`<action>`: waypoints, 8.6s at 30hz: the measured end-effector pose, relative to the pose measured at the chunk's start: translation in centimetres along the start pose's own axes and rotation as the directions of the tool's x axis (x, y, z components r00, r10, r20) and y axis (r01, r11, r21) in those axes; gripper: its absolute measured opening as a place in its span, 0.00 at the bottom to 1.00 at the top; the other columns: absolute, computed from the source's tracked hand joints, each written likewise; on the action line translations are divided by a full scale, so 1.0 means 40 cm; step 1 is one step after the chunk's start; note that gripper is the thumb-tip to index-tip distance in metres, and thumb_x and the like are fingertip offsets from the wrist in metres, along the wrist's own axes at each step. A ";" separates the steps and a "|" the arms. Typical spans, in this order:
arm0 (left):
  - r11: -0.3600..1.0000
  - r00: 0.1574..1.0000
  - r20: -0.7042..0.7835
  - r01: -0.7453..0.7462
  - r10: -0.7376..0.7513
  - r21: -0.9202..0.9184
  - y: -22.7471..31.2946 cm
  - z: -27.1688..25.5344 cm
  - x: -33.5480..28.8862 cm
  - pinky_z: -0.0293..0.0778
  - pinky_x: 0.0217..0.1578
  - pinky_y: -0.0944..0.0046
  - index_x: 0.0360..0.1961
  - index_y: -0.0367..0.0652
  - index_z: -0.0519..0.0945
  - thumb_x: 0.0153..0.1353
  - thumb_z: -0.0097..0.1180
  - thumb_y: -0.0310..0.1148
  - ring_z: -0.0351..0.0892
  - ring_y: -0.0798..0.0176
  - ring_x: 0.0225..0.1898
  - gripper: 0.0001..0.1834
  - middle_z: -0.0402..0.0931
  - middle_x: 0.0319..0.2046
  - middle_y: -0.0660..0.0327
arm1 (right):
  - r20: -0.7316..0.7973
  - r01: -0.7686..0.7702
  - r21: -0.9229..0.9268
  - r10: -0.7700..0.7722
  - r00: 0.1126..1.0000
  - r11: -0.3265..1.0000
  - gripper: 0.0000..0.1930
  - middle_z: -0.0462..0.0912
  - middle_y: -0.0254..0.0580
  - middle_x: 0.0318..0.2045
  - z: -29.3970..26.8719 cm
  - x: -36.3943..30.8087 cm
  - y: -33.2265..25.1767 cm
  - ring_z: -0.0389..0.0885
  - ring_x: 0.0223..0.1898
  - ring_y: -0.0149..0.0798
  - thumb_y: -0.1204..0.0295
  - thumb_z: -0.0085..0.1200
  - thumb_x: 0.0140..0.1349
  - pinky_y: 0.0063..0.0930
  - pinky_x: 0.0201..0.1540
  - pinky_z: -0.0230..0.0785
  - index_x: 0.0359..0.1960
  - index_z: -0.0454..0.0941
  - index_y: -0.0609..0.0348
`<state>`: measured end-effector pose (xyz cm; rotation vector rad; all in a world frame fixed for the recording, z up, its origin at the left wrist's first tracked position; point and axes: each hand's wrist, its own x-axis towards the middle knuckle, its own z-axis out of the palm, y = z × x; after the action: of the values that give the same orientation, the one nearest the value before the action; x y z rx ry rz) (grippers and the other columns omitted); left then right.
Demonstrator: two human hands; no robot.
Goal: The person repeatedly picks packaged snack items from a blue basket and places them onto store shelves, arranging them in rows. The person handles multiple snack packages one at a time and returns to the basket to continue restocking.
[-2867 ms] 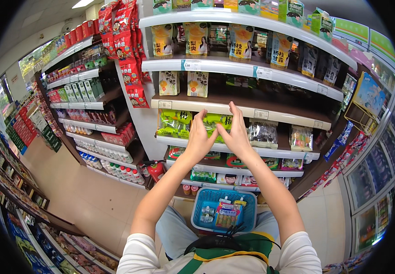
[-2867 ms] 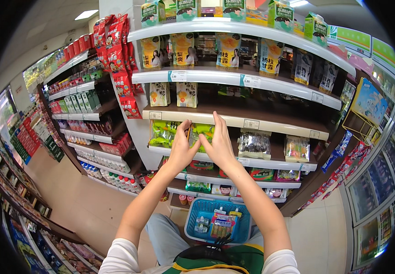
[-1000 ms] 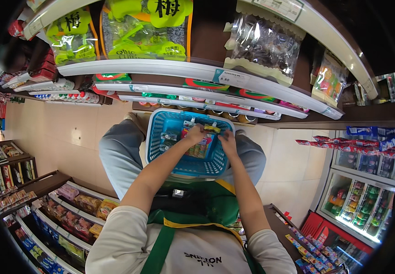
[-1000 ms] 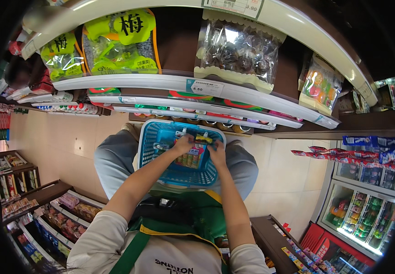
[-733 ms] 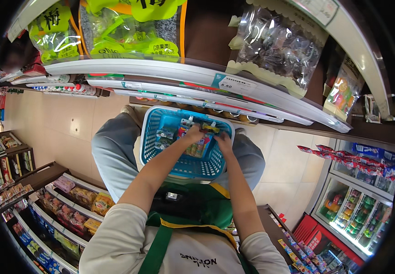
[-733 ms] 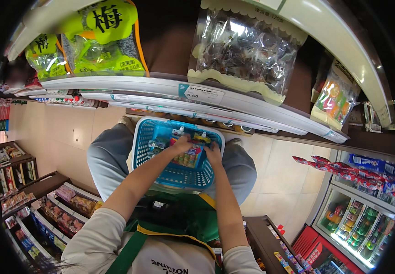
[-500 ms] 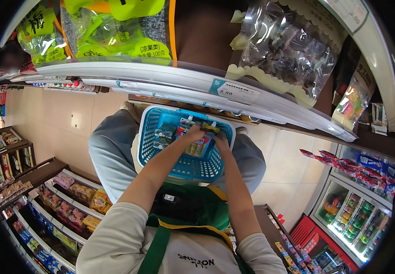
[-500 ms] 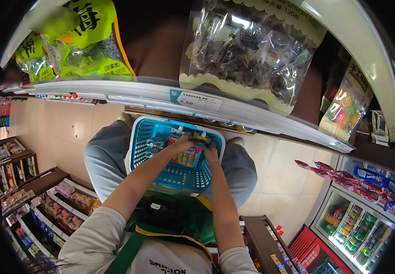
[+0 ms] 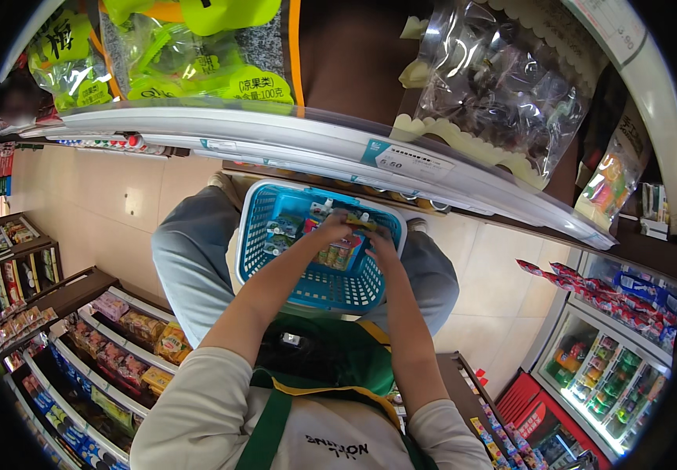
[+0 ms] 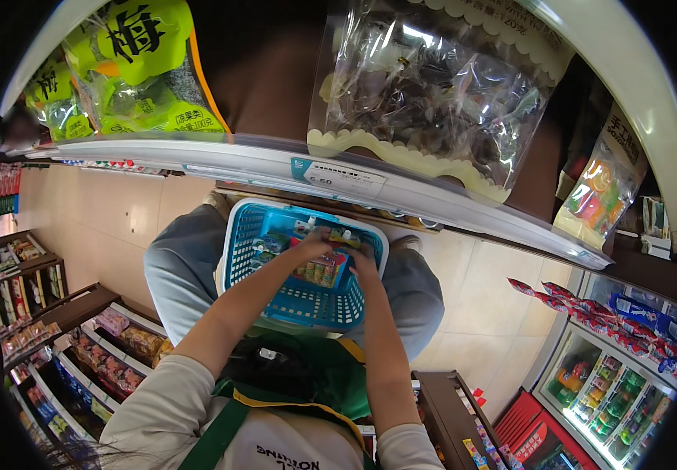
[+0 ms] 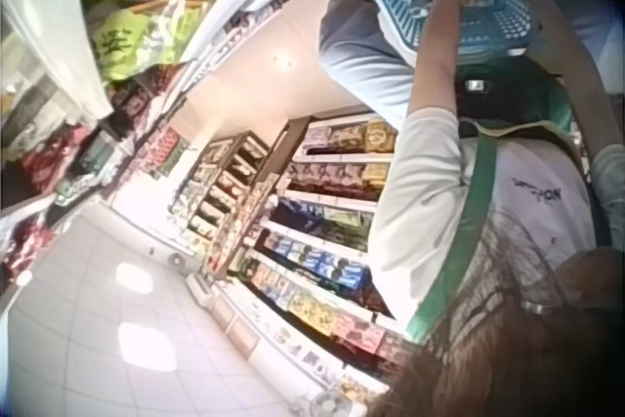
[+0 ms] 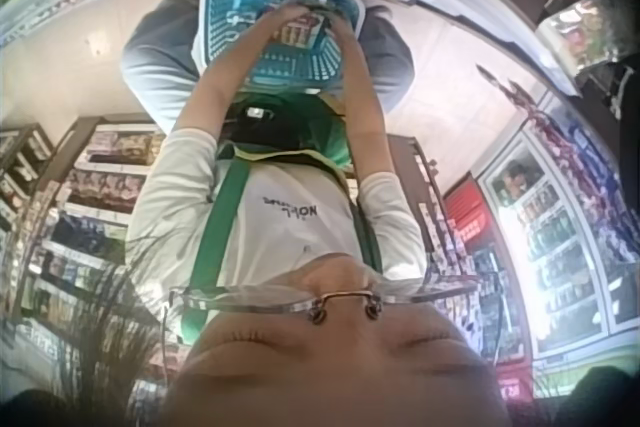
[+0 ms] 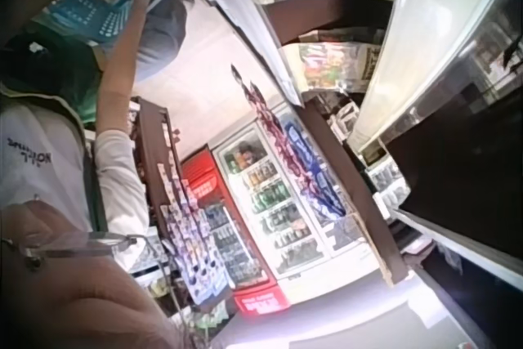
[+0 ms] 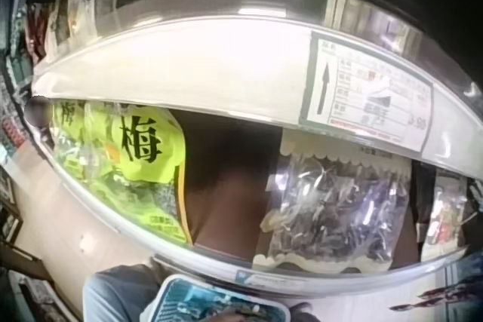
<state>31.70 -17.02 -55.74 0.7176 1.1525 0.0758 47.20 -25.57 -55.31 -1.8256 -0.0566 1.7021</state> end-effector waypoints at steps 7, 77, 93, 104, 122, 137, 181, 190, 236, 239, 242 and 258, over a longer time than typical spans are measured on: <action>0.992 0.999 0.050 -0.002 0.009 -0.129 0.015 -0.009 -0.088 0.84 0.42 0.50 0.68 0.40 0.54 0.54 0.51 0.14 0.81 0.49 0.46 0.39 0.59 0.64 0.51 | 0.000 0.070 0.114 -0.071 0.998 0.991 0.29 0.61 0.47 0.64 0.007 -0.049 0.012 0.58 0.67 0.49 0.67 0.60 0.60 0.47 0.61 0.59 0.62 0.61 0.50; 0.408 0.401 0.188 -0.913 0.896 0.006 0.517 -0.010 -1.134 0.72 0.58 0.61 0.66 0.29 0.54 0.55 0.67 0.23 0.72 0.60 0.59 0.43 0.70 0.58 0.49 | 0.375 0.916 0.281 -0.911 0.171 0.287 0.52 0.70 0.52 0.59 0.283 -1.137 -0.454 0.72 0.59 0.42 0.80 0.68 0.50 0.36 0.59 0.70 0.71 0.43 0.57; 0.310 0.312 -0.008 -0.948 0.950 -0.073 0.644 -0.042 -1.123 0.73 0.55 0.64 0.66 0.23 0.57 0.58 0.65 0.27 0.75 0.61 0.55 0.40 0.71 0.57 0.47 | 0.278 0.879 0.321 -0.922 0.270 0.354 0.36 0.72 0.55 0.58 0.348 -1.103 -0.586 0.74 0.58 0.39 0.77 0.60 0.61 0.31 0.56 0.72 0.66 0.51 0.68; 0.131 0.134 0.021 -0.986 0.991 0.107 0.831 -0.109 -1.108 0.73 0.45 0.70 0.65 0.31 0.66 0.63 0.62 0.29 0.76 0.71 0.48 0.31 0.78 0.51 0.55 | 0.392 0.987 0.150 -0.920 0.002 0.066 0.42 0.65 0.54 0.63 0.400 -1.064 -0.791 0.65 0.65 0.43 0.76 0.63 0.59 0.34 0.64 0.64 0.70 0.47 0.66; -0.033 -0.007 0.108 -0.968 0.994 0.248 1.038 -0.175 -1.061 0.71 0.57 0.62 0.69 0.33 0.57 0.57 0.59 0.16 0.74 0.59 0.57 0.39 0.72 0.57 0.48 | 0.352 0.849 -0.307 -0.880 -0.319 -0.431 0.36 0.76 0.57 0.52 0.468 -1.040 -0.989 0.78 0.53 0.55 0.70 0.65 0.55 0.39 0.53 0.71 0.63 0.58 0.63; -0.183 -0.236 0.044 -0.605 0.971 0.775 1.096 -0.226 -0.936 0.76 0.48 0.59 0.68 0.34 0.56 0.59 0.56 0.20 0.82 0.53 0.46 0.36 0.78 0.48 0.44 | 0.278 0.717 -0.563 -0.911 -0.304 -0.411 0.32 0.76 0.66 0.49 0.527 -0.982 -1.036 0.76 0.47 0.68 0.69 0.61 0.58 0.51 0.46 0.73 0.59 0.58 0.65; -0.199 -0.310 0.093 -0.328 0.946 0.923 1.073 -0.158 -0.991 0.76 0.34 0.45 0.57 0.28 0.64 0.61 0.52 0.22 0.80 0.37 0.34 0.23 0.78 0.30 0.39 | 0.247 0.642 -0.680 -0.934 -0.256 -0.356 0.24 0.80 0.67 0.37 0.516 -0.971 -1.047 0.78 0.42 0.67 0.70 0.60 0.59 0.52 0.43 0.73 0.51 0.63 0.68; -0.174 -0.266 0.086 -0.327 0.960 0.929 1.073 -0.160 -0.989 0.76 0.33 0.44 0.57 0.28 0.64 0.62 0.51 0.22 0.80 0.36 0.32 0.23 0.79 0.31 0.39 | 0.240 0.626 -0.695 -0.935 -0.261 -0.353 0.24 0.80 0.67 0.38 0.514 -0.971 -1.044 0.78 0.42 0.67 0.70 0.60 0.59 0.52 0.43 0.73 0.51 0.63 0.68; 0.566 0.546 -0.244 -0.560 0.802 0.605 0.130 -0.328 -0.604 0.76 0.45 0.52 0.53 0.33 0.67 0.56 0.64 0.32 0.80 0.48 0.47 0.28 0.75 0.49 0.47 | 0.435 0.850 -0.515 -0.822 0.368 0.108 0.38 0.61 0.60 0.63 0.375 -0.536 -0.237 0.65 0.64 0.56 0.71 0.61 0.60 0.45 0.61 0.65 0.68 0.51 0.63; 0.632 0.615 -0.278 -0.486 0.738 0.603 0.073 -0.346 -0.557 0.76 0.45 0.52 0.53 0.34 0.68 0.55 0.65 0.33 0.80 0.48 0.46 0.27 0.77 0.47 0.49 | 0.417 0.815 -0.544 -0.778 0.470 0.201 0.39 0.61 0.59 0.64 0.371 -0.459 -0.182 0.65 0.64 0.56 0.70 0.60 0.61 0.46 0.60 0.67 0.69 0.50 0.62; 0.691 0.670 -0.310 -0.426 0.675 0.584 0.016 -0.362 -0.502 0.77 0.43 0.57 0.53 0.34 0.69 0.56 0.63 0.31 0.82 0.53 0.42 0.25 0.77 0.45 0.50 | 0.379 0.761 -0.575 -0.725 0.574 0.302 0.39 0.62 0.57 0.63 0.375 -0.373 -0.122 0.68 0.62 0.54 0.70 0.62 0.60 0.44 0.58 0.70 0.69 0.51 0.61; 0.860 0.847 -0.367 -0.184 0.384 0.476 -0.244 -0.393 -0.248 0.68 0.55 0.49 0.60 0.28 0.63 0.55 0.59 0.32 0.72 0.35 0.56 0.33 0.73 0.51 0.32 | 0.275 0.354 -0.734 -0.223 0.935 0.580 0.37 0.72 0.52 0.61 0.383 -0.073 0.130 0.74 0.58 0.49 0.61 0.64 0.58 0.39 0.56 0.70 0.66 0.63 0.62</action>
<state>11.12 -21.13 -56.50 1.3186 1.5194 0.2681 30.79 -24.68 -54.57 -2.0759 -1.2903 1.6815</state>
